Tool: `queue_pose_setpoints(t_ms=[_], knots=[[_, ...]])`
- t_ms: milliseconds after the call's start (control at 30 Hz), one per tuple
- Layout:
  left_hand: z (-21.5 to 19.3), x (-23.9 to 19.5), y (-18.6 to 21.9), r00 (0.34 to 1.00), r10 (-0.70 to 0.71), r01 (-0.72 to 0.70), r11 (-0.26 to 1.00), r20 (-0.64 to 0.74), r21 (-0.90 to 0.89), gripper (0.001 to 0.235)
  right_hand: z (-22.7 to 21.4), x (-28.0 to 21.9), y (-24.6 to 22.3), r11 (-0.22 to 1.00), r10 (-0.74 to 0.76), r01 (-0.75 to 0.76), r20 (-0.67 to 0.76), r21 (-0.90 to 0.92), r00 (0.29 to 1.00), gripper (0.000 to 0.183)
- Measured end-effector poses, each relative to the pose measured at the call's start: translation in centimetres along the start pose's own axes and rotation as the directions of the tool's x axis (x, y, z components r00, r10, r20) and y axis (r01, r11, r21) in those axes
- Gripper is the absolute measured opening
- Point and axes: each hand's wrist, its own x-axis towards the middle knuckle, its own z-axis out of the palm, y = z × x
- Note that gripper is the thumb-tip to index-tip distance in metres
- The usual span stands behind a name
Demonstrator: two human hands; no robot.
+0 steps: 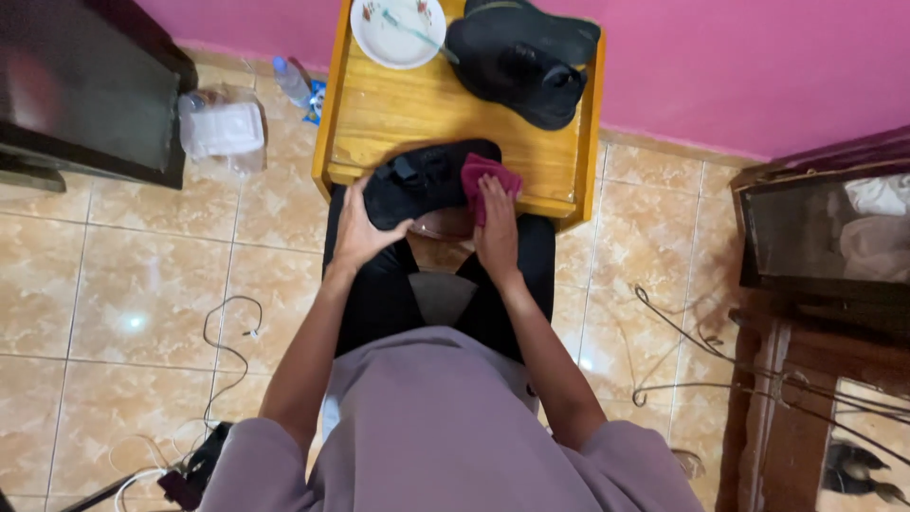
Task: The person wipes a black shoe with a pink cloth while seated. They rotate the shoe to clean different sides and continue wiping until the end of the clip.
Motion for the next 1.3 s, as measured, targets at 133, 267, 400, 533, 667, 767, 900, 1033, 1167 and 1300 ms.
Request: queue_pose_setpoints(t_ms=[133, 267, 400, 533, 667, 767, 900, 1033, 1167, 1300], knots=[[1.6, -1.0, -2.0, 0.998, 0.030, -0.029, 0.999, -0.058, 0.013, 0.103, 4.4, -1.2, -4.2, 0.991, -0.014, 0.024, -0.076, 0.130, 0.997, 0.054], [1.8, -1.1, -2.9, 0.996, 0.056, -0.055, 0.998, -0.062, 0.012, 0.106, 2.7, -0.5, -10.0, 0.965, -0.051, 0.054, -0.017, 0.258, 0.999, 0.051], [2.2, -1.1, -3.3, 0.985, 0.133, -0.129, 0.991, -0.110, 0.047, 0.108, 3.2, -0.7, -4.4, 0.971, -0.193, 0.212, -0.164, 0.112, 0.967, 0.048], [2.3, -0.6, -3.5, 0.981, 0.131, -0.123, 0.991, -0.145, 0.059, 0.106, 0.3, 0.7, -3.3, 0.991, 0.061, -0.059, -0.017, 0.122, 0.998, 0.055], [3.0, -0.7, -4.8, 0.986, 0.058, -0.054, 0.998, -0.155, 0.027, 0.109, 2.2, 0.5, -5.8, 0.974, 0.034, -0.015, -0.081, 0.225, 0.996, 0.046], [2.7, -0.1, -4.0, 0.980, -0.170, 0.170, 0.985, -0.099, -0.006, 0.111, 1.0, 1.2, -10.8, 0.934, -0.021, 0.015, 0.012, 0.358, 1.000, 0.049], [2.4, 0.3, -0.7, 0.850, -0.526, 0.522, 0.845, -0.010, -0.112, 0.109, 1.4, 1.9, -6.7, 0.977, -0.101, 0.099, 0.002, 0.187, 0.995, 0.060], [3.0, 0.1, 0.4, 0.872, -0.489, 0.488, 0.866, 0.015, -0.105, 0.108, -0.8, 2.8, -2.5, 0.999, 0.028, -0.026, -0.040, 0.043, 0.999, 0.059], [3.2, -0.1, -0.4, 0.925, -0.379, 0.375, 0.918, -0.008, -0.126, 0.105, 0.2, 2.2, -2.8, 0.997, 0.082, -0.082, -0.064, 0.011, 0.995, 0.057], [3.6, 0.0, -1.6, 0.893, -0.449, 0.448, 0.889, 0.011, -0.095, 0.101, 2.4, 2.1, -10.5, 0.983, -0.064, 0.082, -0.111, 0.163, 0.992, 0.044]])
